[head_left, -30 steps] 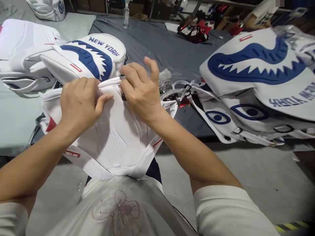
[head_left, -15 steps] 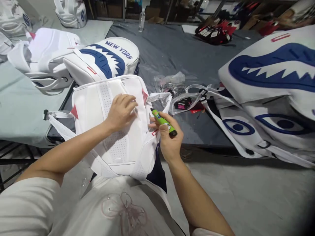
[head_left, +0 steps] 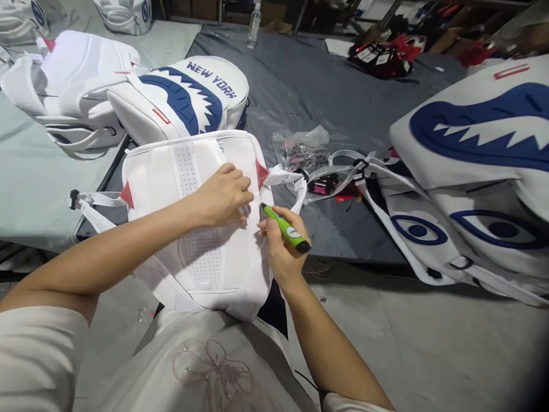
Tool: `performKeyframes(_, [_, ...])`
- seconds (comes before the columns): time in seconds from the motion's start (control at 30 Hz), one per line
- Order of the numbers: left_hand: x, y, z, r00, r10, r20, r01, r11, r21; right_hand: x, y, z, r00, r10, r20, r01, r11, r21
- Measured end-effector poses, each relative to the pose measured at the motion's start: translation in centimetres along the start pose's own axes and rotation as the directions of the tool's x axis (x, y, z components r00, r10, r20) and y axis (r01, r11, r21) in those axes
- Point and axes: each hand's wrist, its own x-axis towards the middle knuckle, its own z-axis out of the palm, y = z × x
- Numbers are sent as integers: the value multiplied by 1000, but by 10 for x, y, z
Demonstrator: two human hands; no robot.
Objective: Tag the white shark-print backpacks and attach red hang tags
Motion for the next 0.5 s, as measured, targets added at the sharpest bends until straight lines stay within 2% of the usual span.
performKeyframes(0.07, [-5,4,3,999,19,-28,-19,1000,-21,1,2,0,998,28,-59,-29,999,-15])
performKeyframes(0.13, [-16,11,13,993,-2,-115,-1,1000,-25,4,3,3,995,23,-101,-27,999,-38])
performKeyframes(0.3, [-42,29,41,926,-69,-371,70,997,-10,6,4,14,991,-46,-122,34,994,-100])
performKeyframes(0.4, [-45,32,46,904,-72,-422,71,997,-18,2,7,15,985,-108,-131,85,982,-167])
performKeyframes(0.5, [-43,31,47,886,-64,-460,71,998,-2,0,10,15,980,-181,-88,155,957,-245])
